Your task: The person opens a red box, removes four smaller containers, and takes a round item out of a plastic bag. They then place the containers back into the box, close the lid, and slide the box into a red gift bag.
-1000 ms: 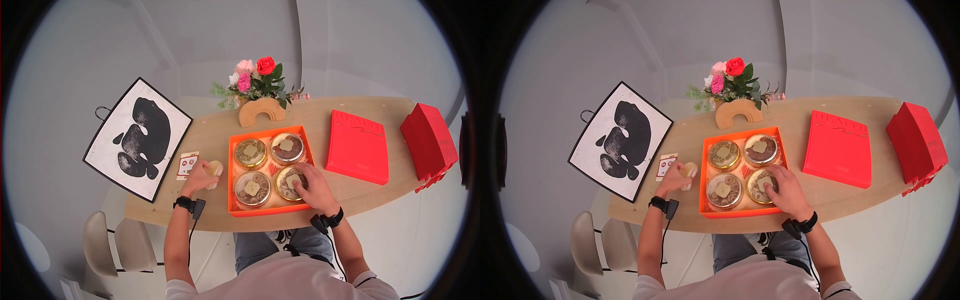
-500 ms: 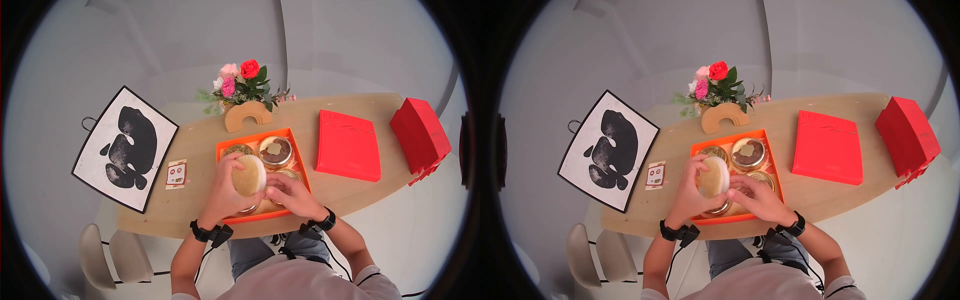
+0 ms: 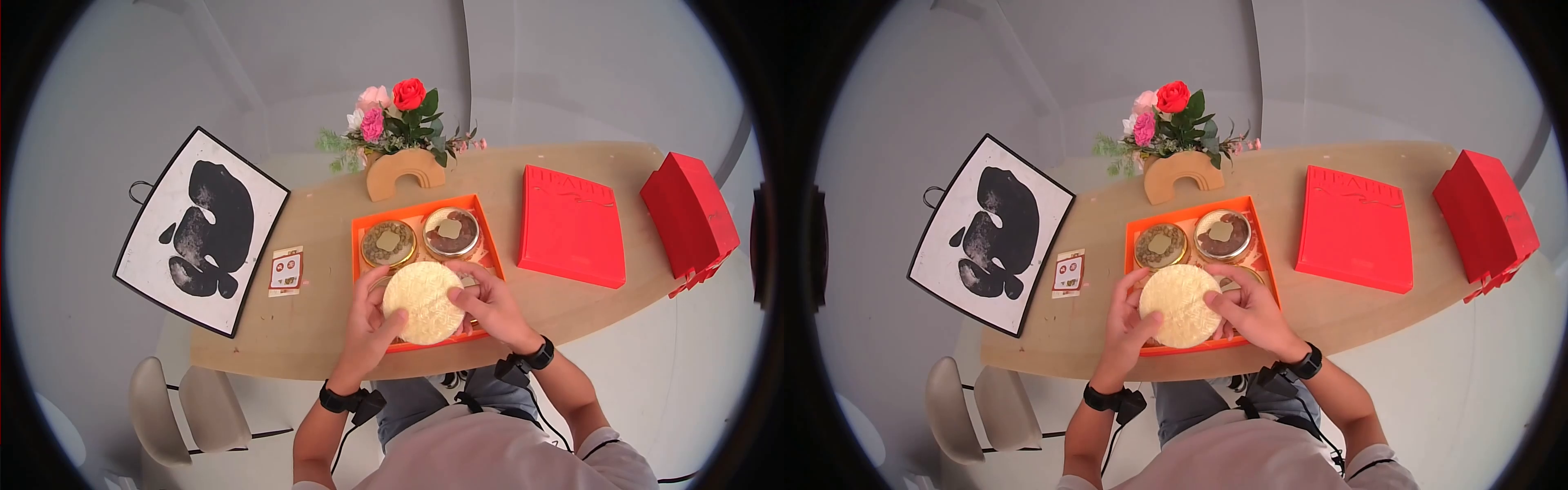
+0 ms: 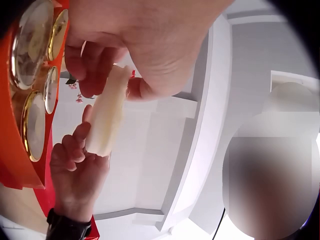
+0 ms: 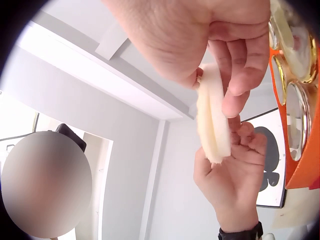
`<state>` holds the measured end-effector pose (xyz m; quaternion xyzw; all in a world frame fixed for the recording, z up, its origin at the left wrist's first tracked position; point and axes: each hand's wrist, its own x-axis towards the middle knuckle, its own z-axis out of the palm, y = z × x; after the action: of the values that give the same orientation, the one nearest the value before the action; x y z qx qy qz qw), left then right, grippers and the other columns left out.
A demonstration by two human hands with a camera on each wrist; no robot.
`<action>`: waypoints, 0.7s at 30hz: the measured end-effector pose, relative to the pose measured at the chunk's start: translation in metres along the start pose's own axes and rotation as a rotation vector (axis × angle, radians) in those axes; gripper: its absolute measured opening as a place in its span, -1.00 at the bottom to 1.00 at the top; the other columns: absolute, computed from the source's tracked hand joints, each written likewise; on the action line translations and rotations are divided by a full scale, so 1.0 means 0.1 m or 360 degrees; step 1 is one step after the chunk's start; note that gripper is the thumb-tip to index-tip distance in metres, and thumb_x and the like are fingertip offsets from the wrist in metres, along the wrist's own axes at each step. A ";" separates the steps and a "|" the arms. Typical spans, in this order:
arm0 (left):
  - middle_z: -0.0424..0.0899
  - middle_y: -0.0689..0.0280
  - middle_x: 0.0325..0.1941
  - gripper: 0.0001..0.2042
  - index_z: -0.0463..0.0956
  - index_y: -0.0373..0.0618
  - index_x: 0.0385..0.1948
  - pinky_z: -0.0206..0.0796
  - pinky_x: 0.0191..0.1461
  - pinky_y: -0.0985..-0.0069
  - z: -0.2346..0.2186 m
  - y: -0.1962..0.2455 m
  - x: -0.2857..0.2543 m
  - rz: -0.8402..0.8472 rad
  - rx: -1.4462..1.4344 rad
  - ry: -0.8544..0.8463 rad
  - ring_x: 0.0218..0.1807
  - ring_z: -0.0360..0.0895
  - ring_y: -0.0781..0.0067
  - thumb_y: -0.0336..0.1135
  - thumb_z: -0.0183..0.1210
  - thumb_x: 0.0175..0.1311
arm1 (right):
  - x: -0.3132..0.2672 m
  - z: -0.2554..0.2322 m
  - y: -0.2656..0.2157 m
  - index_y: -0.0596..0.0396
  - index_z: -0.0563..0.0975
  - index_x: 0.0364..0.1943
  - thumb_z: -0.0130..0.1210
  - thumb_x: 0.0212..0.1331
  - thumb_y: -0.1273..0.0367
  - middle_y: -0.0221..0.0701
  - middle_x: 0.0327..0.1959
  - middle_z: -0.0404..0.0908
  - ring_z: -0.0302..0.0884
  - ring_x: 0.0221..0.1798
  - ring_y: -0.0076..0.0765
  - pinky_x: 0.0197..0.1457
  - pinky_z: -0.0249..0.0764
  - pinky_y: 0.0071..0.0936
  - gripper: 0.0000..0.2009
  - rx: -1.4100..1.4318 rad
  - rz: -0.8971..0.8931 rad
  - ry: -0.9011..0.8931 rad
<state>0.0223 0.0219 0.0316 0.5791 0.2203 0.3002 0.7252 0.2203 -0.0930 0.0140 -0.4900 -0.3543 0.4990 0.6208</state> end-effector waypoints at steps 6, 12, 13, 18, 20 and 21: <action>0.38 0.05 0.38 -0.34 0.16 -0.15 0.42 0.30 0.37 0.33 -0.15 -0.07 -0.09 0.0801 0.0914 -0.0235 0.38 0.39 0.28 -0.54 0.20 0.25 | -0.01 -0.06 0.02 0.14 0.44 0.25 0.09 0.47 0.30 -0.38 -0.39 0.70 0.71 -0.46 -0.51 -0.49 0.43 -0.70 -0.63 0.0162 0.0135 0.0032; 0.46 0.09 0.29 -0.41 0.25 -0.21 0.31 0.37 0.34 0.29 -0.11 -0.22 -0.28 0.0449 0.0579 0.0169 0.24 0.54 0.25 -0.56 0.25 0.22 | -0.10 0.15 -0.16 0.27 0.56 0.03 0.13 0.44 0.25 -0.38 -0.40 0.71 0.66 -0.54 -0.54 -0.54 0.39 -0.69 -0.68 0.0201 0.0204 -0.0174; 0.46 0.09 0.29 -0.41 0.25 -0.21 0.31 0.37 0.34 0.29 -0.10 -0.21 -0.29 0.0450 0.0582 0.0173 0.24 0.54 0.25 -0.56 0.25 0.22 | -0.09 0.14 -0.15 0.27 0.56 0.03 0.13 0.44 0.25 -0.38 -0.40 0.71 0.66 -0.54 -0.54 -0.54 0.39 -0.69 -0.68 0.0202 0.0204 -0.0179; 0.60 0.10 0.19 -0.44 0.21 -0.17 0.36 0.45 0.13 0.48 -0.43 -0.31 -0.32 0.0608 0.0288 0.0680 0.11 0.60 0.42 -0.51 0.18 0.35 | -0.05 0.00 -0.01 0.18 0.57 -0.04 0.12 0.44 0.27 -0.48 -0.64 0.57 0.41 -0.68 -0.67 -0.58 0.32 -0.70 -0.76 -0.0233 0.0250 -0.0042; 0.62 0.19 0.19 -0.43 0.24 -0.10 0.37 0.41 -0.01 0.57 -1.05 -0.21 -0.37 0.0153 0.0754 0.0977 0.05 0.62 0.47 -0.49 0.17 0.31 | -0.08 -0.14 0.06 0.15 0.57 -0.08 0.11 0.45 0.28 -0.50 -0.65 0.55 0.40 -0.68 -0.68 -0.58 0.31 -0.71 -0.79 -0.0166 0.0168 0.0028; 0.62 0.19 0.19 -0.43 0.24 -0.10 0.37 0.41 -0.01 0.57 -1.31 -0.16 -0.38 0.0151 0.0761 0.0991 0.05 0.62 0.47 -0.49 0.17 0.31 | -0.09 -0.22 0.10 0.13 0.57 -0.11 0.10 0.46 0.28 -0.51 -0.65 0.53 0.39 -0.67 -0.69 -0.58 0.29 -0.72 -0.81 -0.0102 0.0088 0.0121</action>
<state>-0.0896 0.0861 -0.0157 0.6226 0.4663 0.4349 0.4537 0.2359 -0.1071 -0.0006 -0.5378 -0.3326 0.4855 0.6037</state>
